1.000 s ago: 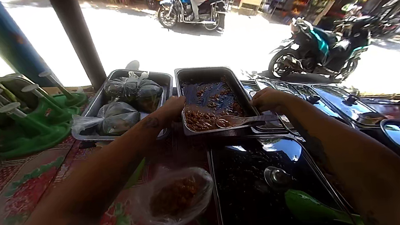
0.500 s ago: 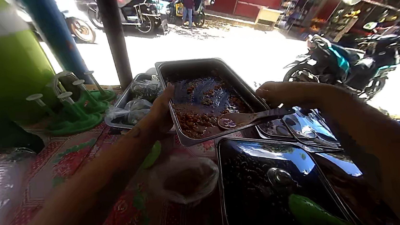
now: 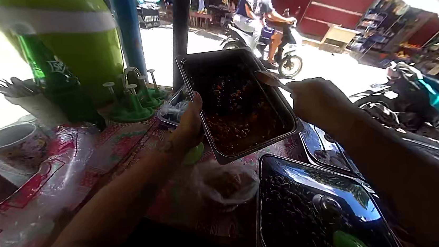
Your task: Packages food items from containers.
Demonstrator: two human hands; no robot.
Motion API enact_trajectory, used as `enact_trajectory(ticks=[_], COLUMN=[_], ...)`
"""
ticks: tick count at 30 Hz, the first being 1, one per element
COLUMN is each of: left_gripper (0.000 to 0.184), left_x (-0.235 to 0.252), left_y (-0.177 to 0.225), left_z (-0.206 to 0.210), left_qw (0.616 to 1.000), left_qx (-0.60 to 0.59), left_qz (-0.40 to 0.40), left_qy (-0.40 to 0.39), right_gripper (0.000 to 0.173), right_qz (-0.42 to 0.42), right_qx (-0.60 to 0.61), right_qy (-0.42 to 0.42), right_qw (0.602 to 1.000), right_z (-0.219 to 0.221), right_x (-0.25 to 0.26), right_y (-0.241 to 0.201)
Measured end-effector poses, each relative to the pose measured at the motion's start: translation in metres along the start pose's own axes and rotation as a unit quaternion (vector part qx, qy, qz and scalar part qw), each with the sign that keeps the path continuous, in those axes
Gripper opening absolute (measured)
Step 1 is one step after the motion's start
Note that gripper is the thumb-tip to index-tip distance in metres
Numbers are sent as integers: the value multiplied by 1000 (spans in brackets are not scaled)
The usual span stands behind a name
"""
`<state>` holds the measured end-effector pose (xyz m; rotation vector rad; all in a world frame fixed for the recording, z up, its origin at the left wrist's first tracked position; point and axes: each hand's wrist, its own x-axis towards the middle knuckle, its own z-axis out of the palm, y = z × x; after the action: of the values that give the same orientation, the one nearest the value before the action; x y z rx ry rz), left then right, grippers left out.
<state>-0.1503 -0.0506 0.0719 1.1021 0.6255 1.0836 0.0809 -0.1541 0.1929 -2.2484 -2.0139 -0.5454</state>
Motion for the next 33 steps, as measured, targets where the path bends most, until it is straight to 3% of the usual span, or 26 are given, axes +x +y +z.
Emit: enact_trajectory(ticks=[1,3,6,9,12,16,18,20,22,24,25,27,31,33], left_gripper=[63,65,71,70,68,69,65,61,60,59,58,59,60,59], left_x=[-1,-3,-3,-6,-6,-14,-16,-16,-17,-15,-14,-10,-15,-20], left_y=[-3,-6,-11,-11,-12,-12,-11,-10,-8,-7,-8,-10,-7,-4], left_z=[0,2,0,-4,-7,-2,2,5,6,4,2,0,4,8], left_qw=[1000,1000,999,998,998,998,999,999,999,1000,1000,1000,1000,1000], left_qx=[-5,-13,7,46,55,47,30,13,6,5,6,8,13,12], left_qz=[7,17,32,33,33,34,31,34,35,29,28,29,20,14], left_qy=[6,18,13,20,25,11,3,-4,-9,-11,-8,-5,-6,-8], right_gripper=[12,25,46,50,40,23,35,53,62,61,57,48,39,42], right_qz=[30,56,30,-12,-17,10,18,23,28,-22,-57,-92,-14,6], right_qx=[-7,12,25,-13,14,0,8,15,-4,-24,-21,-2,24,22], right_qy=[-35,-65,-102,-199,-115,25,31,-10,-115,-218,-225,-167,-44,-53], right_qw=[999,996,994,980,993,1000,999,1000,993,975,972,982,999,998], right_z=[4,16,20,-3,-9,13,26,31,19,2,-3,-7,8,14], right_x=[10,18,-9,-48,-41,26,42,37,7,-34,-50,-57,7,18], right_y=[-9,-28,-62,-90,-80,-41,-38,-53,-83,-106,-110,-108,-88,-90])
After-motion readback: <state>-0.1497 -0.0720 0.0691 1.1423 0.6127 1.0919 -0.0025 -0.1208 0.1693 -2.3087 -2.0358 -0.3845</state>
